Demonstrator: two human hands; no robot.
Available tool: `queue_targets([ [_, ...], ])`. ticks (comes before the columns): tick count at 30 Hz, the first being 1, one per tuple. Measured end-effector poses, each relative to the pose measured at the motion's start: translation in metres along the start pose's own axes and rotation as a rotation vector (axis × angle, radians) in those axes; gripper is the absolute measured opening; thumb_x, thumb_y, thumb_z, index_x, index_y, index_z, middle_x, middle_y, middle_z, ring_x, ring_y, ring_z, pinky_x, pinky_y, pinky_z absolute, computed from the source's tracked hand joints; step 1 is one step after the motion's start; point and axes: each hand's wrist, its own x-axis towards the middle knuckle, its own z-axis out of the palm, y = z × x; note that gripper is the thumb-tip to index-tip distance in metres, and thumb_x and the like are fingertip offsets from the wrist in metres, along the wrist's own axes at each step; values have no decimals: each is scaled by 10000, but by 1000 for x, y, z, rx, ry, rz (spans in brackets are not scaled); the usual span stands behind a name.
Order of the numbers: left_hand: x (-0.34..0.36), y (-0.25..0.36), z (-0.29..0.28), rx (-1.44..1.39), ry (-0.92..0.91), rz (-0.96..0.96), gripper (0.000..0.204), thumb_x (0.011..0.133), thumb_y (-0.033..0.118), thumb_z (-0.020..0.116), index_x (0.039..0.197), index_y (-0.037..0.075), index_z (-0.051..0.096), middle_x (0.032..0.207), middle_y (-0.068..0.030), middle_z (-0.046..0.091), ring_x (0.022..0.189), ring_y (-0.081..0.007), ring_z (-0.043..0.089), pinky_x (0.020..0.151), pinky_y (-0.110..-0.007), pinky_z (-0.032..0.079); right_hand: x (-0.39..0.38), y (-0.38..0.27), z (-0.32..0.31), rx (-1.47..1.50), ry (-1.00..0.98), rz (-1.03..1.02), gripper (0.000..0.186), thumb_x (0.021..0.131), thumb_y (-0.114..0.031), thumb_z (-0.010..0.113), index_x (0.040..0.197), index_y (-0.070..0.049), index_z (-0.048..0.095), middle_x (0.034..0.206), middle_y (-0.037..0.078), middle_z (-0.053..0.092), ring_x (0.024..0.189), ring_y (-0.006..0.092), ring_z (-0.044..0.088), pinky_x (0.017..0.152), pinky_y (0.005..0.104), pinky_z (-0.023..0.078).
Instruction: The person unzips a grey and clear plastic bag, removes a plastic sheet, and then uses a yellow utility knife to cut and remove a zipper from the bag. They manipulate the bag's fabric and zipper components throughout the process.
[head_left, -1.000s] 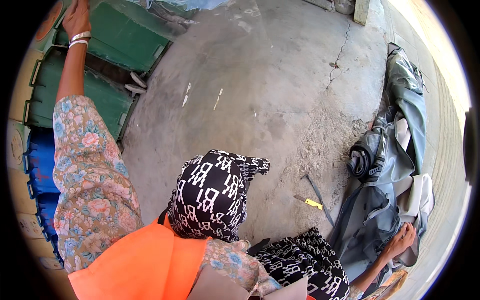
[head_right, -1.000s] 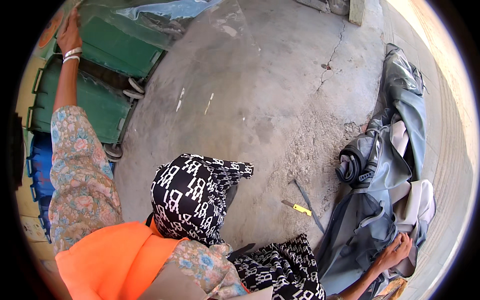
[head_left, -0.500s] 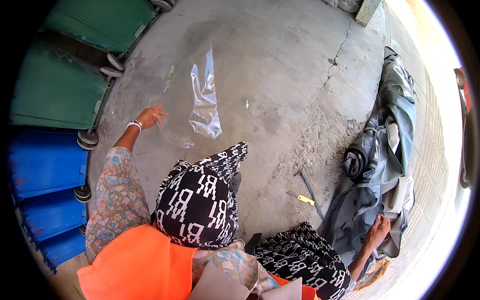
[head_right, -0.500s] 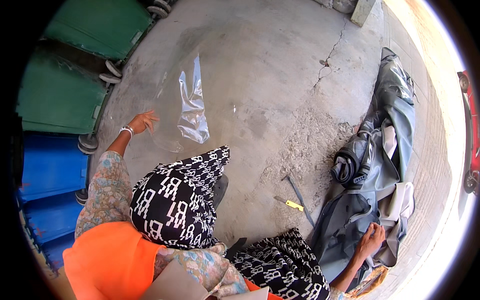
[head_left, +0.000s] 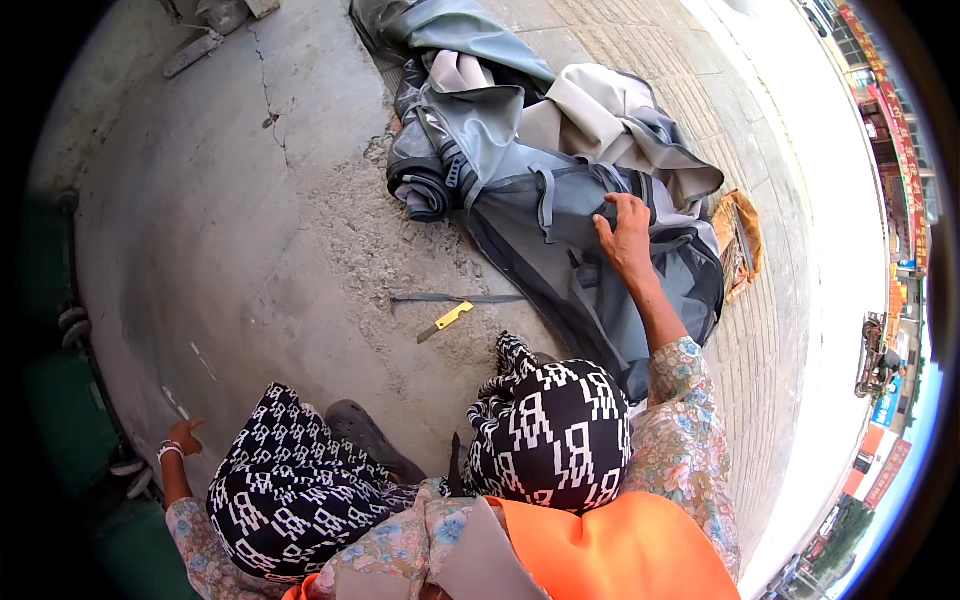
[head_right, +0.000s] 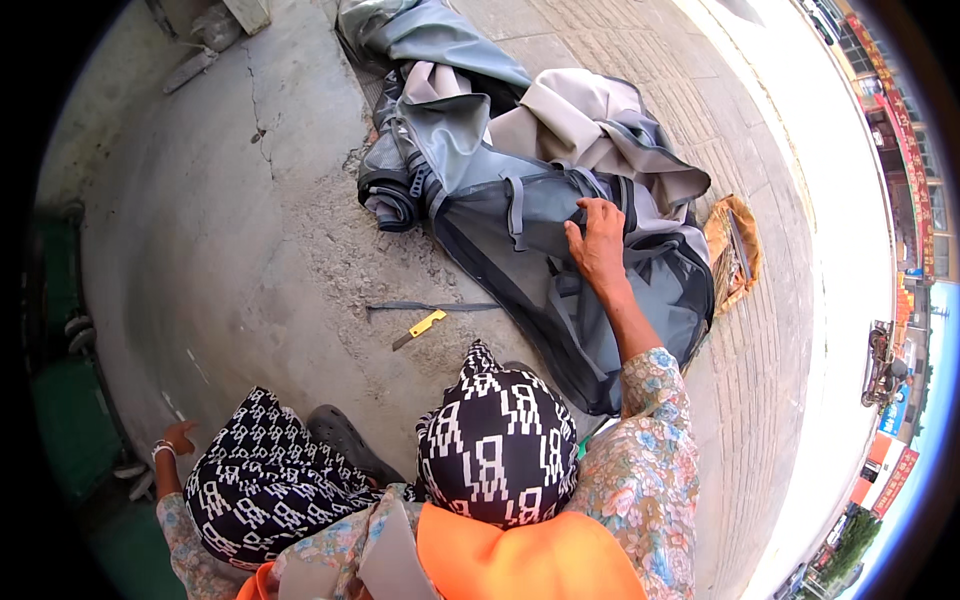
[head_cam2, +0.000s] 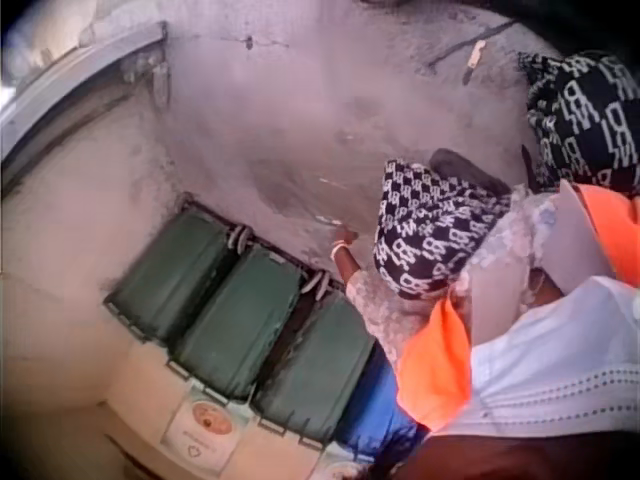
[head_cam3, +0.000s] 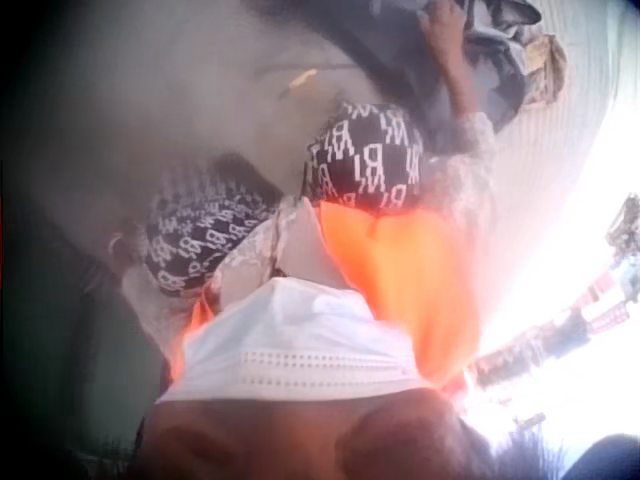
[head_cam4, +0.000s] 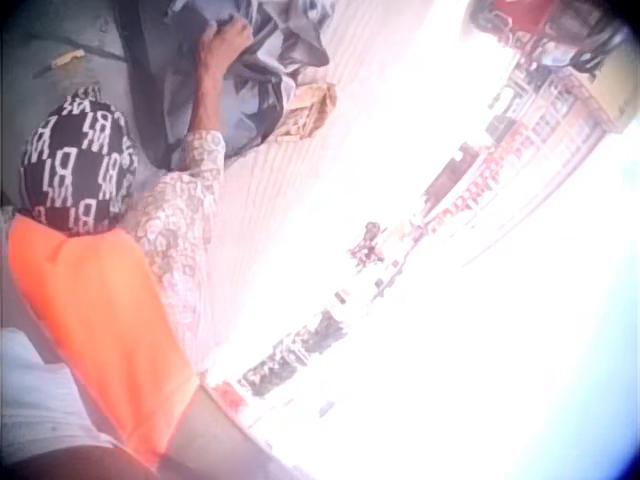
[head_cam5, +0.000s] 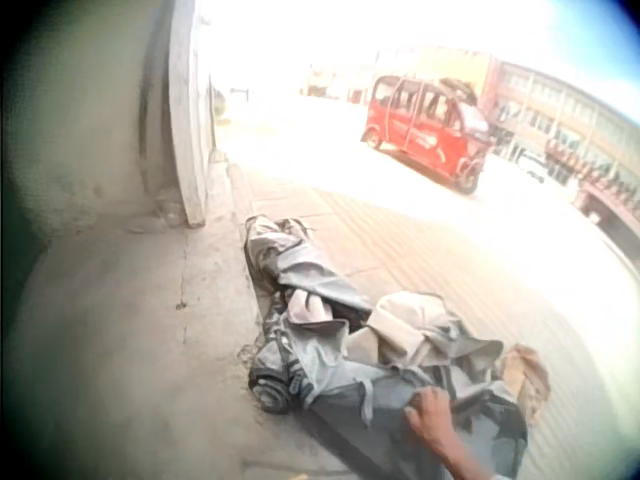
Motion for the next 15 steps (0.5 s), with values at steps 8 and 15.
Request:
queue_targets([
  [8,-49,359,-306,168,570,511,444,746,-70,580,1159,78,650,1111,-185,649,994,-362,634,892,-419,514,-18,45,32,-234,72,291,756,761,-292,779,1395,-84,423,1454,251,341,1351,435,304,1063,582,287],
  [15,-46,604,-350,391,693,1042,495,803,54,651,1287,85,553,1333,-135,541,1227,-332,510,1028,-396,439,-57,157,-16,-244,7,914,1040,741,-371,809,1538,-233,156,1487,248,308,1399,457,240,1053,654,242],
])
